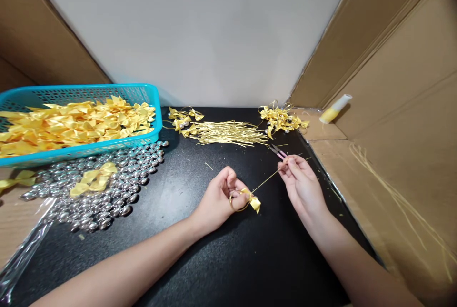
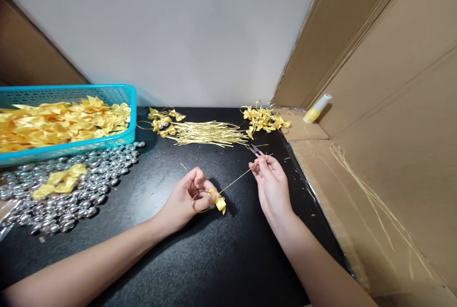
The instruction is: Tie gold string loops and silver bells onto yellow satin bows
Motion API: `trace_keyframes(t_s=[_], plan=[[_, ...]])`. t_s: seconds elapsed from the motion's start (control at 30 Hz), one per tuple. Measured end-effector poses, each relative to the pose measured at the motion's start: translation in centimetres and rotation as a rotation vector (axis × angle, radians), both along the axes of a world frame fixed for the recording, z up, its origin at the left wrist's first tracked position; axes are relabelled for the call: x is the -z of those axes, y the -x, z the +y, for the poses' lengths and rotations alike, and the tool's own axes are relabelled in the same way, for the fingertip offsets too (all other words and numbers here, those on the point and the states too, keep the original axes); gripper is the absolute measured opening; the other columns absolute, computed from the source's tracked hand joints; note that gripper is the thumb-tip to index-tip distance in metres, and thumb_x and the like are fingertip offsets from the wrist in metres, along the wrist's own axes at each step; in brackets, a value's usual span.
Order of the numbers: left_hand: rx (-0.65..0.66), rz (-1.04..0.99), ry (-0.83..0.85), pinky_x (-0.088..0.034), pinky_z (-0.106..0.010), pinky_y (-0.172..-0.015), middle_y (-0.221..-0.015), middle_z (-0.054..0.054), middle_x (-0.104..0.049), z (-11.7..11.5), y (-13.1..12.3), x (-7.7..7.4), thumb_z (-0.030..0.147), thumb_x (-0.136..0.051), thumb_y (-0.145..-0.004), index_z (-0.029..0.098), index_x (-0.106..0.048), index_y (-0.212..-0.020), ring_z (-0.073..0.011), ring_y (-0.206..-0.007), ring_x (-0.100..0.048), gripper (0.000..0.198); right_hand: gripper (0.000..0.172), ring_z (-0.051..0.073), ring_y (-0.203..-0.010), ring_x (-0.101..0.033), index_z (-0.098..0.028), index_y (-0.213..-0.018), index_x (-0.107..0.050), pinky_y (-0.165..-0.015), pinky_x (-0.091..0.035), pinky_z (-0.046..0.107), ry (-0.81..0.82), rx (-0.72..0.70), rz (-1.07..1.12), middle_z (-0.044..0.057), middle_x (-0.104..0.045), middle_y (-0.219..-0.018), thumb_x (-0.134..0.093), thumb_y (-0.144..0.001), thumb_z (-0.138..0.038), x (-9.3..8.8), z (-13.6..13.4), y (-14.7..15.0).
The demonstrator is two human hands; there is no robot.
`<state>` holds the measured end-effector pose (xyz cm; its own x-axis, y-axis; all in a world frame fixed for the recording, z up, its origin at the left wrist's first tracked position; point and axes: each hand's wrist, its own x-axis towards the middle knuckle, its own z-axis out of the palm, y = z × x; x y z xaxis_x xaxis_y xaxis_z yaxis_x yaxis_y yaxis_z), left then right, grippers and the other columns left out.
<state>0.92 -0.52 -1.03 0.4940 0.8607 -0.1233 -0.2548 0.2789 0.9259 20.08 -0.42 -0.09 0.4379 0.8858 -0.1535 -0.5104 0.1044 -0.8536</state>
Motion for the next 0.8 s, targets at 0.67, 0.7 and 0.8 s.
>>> trace_keyframes(t_s=[0.67,0.7,0.8], plan=[[0.046,-0.025,0.034,-0.046,-0.024,-0.066,-0.075,-0.003,-0.067,0.4,0.32,0.33,0.029,-0.075,-0.074,0.015,-0.052,-0.085,-0.0112,-0.066,-0.062,0.03,0.03,0.009,-0.068,-0.06,-0.02,-0.076,-0.063,-0.075,-0.051,0.027,0.083,-0.073,0.01,-0.004,-0.063,-0.076,-0.085,-0.058,-0.031,-0.02,-0.44,0.38],[0.048,-0.025,0.028,-0.047,-0.024,-0.066,-0.075,-0.003,-0.068,0.43,0.34,0.33,0.03,-0.075,-0.074,0.015,-0.053,-0.085,-0.0117,-0.066,-0.063,0.029,0.031,0.009,-0.068,-0.06,-0.02,-0.076,-0.063,-0.075,-0.051,0.027,0.086,-0.075,0.009,-0.004,-0.063,-0.076,-0.085,-0.058,-0.031,0.0,-0.42,0.37],[0.046,-0.024,0.019,-0.047,-0.025,-0.067,-0.075,-0.003,-0.068,0.5,0.37,0.2,0.032,-0.074,-0.075,0.015,-0.054,-0.085,-0.0127,-0.067,-0.064,0.028,0.031,0.009,-0.068,-0.06,-0.02,-0.075,-0.064,-0.074,-0.051,0.027,0.091,-0.081,0.012,-0.005,-0.063,-0.075,-0.086,-0.057,-0.032,-0.05,-0.41,0.4]])
